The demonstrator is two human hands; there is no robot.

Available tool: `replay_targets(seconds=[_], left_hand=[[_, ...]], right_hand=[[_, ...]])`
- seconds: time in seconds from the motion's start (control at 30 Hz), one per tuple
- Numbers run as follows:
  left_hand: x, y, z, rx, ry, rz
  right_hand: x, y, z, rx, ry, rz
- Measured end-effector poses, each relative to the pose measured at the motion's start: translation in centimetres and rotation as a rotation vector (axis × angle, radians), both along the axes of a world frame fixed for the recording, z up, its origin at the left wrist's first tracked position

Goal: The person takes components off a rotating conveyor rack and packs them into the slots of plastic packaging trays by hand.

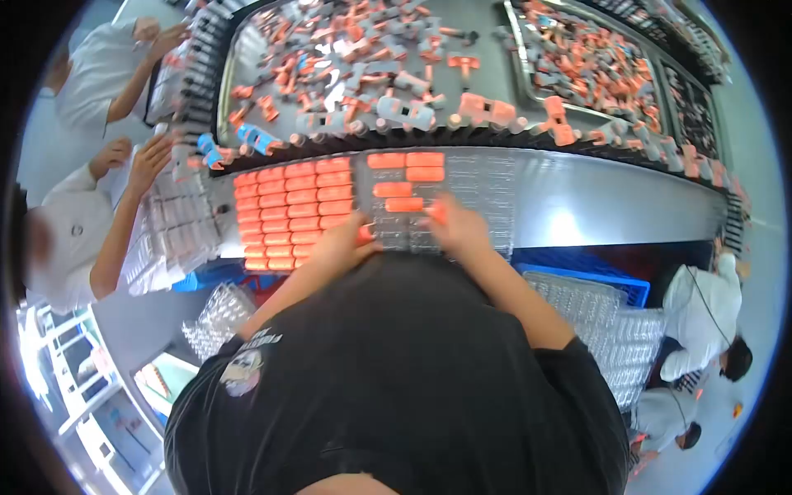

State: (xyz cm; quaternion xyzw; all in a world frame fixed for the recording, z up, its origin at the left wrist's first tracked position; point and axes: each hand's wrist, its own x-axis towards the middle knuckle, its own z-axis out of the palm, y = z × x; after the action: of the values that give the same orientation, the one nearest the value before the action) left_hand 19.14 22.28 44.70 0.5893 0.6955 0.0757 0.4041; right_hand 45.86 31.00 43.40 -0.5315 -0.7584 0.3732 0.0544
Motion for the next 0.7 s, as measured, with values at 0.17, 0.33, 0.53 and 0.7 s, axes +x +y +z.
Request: replay_targets(seconds=[0.17, 0.33, 0.53, 0.7], left_hand=[[0.2, 5.8, -4.0, 0.138, 0.072, -0.069], [0.5, 10.2, -6.7, 0.560, 0.170, -0.209], [0.6, 10.3, -10.1, 0.691, 0.071, -0.224], [-0.4, 9.8, -10.7, 0.718, 0.052, -0.413]], right_hand=[[1.0, -0.6, -5.3, 0.243, 0.125, -0.042], [-1.4, 3.5, -4.6, 0.236, 0.186, 0.132], [-0.6, 2.9, -2.2, 0.039, 0.231, -0.014], [1.3, 2.3, -4.9, -0.679, 0.869, -0.408]])
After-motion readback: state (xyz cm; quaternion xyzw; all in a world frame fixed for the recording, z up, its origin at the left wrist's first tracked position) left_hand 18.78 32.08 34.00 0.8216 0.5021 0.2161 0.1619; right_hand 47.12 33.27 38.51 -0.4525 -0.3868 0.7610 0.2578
